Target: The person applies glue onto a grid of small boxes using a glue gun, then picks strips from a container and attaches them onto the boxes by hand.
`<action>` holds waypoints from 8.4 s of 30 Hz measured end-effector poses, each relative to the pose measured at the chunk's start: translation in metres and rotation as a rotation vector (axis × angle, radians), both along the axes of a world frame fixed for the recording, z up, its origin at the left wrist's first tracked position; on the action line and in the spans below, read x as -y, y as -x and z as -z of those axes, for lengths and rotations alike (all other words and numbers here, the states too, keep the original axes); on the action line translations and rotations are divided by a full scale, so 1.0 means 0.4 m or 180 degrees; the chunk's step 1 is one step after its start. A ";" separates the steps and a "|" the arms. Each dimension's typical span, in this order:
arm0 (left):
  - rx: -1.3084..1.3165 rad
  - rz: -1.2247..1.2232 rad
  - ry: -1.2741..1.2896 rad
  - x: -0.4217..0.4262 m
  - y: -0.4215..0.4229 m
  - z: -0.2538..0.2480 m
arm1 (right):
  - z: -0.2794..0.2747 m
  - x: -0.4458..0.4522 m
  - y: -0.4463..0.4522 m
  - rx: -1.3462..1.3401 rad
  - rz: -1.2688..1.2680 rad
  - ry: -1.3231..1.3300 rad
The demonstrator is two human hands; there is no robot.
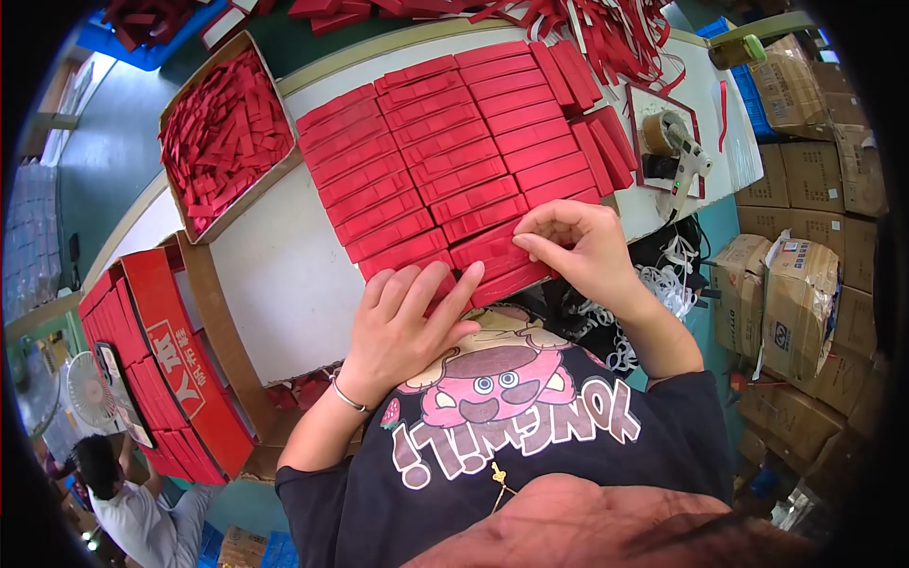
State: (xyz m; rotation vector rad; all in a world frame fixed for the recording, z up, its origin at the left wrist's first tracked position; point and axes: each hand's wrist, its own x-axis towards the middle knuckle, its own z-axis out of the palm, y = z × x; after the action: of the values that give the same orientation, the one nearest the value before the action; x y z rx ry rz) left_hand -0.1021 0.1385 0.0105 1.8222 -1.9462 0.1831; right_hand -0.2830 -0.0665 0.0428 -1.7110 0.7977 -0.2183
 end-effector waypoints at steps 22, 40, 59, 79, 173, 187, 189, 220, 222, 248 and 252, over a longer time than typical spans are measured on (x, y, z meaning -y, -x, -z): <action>0.0529 -0.0054 -0.0502 0.024 0.010 -0.011 | 0.027 -0.040 0.045 0.0183 -0.1463 0.3785; 0.0652 -0.0058 -0.0405 0.019 -0.008 -0.013 | -0.025 0.002 0.037 -0.0219 -0.1650 0.3893; -0.0722 -0.2897 -0.0515 0.145 -0.630 0.123 | -0.009 -0.009 0.036 -0.0011 -0.1514 0.3780; -0.0427 0.0984 0.1088 0.017 -0.018 -0.009 | -0.049 -0.074 0.083 0.0213 -0.0256 -0.0063; -0.1507 0.0903 0.0471 -0.071 0.049 0.030 | 0.030 -0.146 0.170 0.0709 0.0280 -0.0266; 0.0678 -0.0057 0.0384 -0.044 0.076 0.066 | 0.035 -0.106 0.097 0.0139 0.0253 0.0582; 0.0694 0.0002 0.0320 -0.039 0.071 0.051 | 0.035 -0.113 0.100 0.0277 0.0308 0.1426; 0.0675 0.0405 0.0001 0.011 0.058 0.013 | 0.177 -0.256 0.076 0.1160 0.2185 -0.2525; 0.0727 0.0423 0.0055 0.015 0.056 0.013 | 0.175 -0.260 0.077 0.1304 0.2126 -0.2542; 0.0821 0.0308 0.0140 -0.002 0.057 0.027 | 0.164 -0.275 0.061 0.1198 0.1821 -0.2461; 0.0934 0.0270 0.0075 -0.001 0.057 0.020 | 0.166 -0.267 0.053 0.1100 0.1796 -0.2413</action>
State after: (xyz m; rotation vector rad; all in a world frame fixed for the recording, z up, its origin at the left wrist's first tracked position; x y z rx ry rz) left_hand -0.1249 0.1391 0.0026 1.7742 -2.2034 0.4668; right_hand -0.3043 0.0401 -0.0236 -0.6906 0.9305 -0.5056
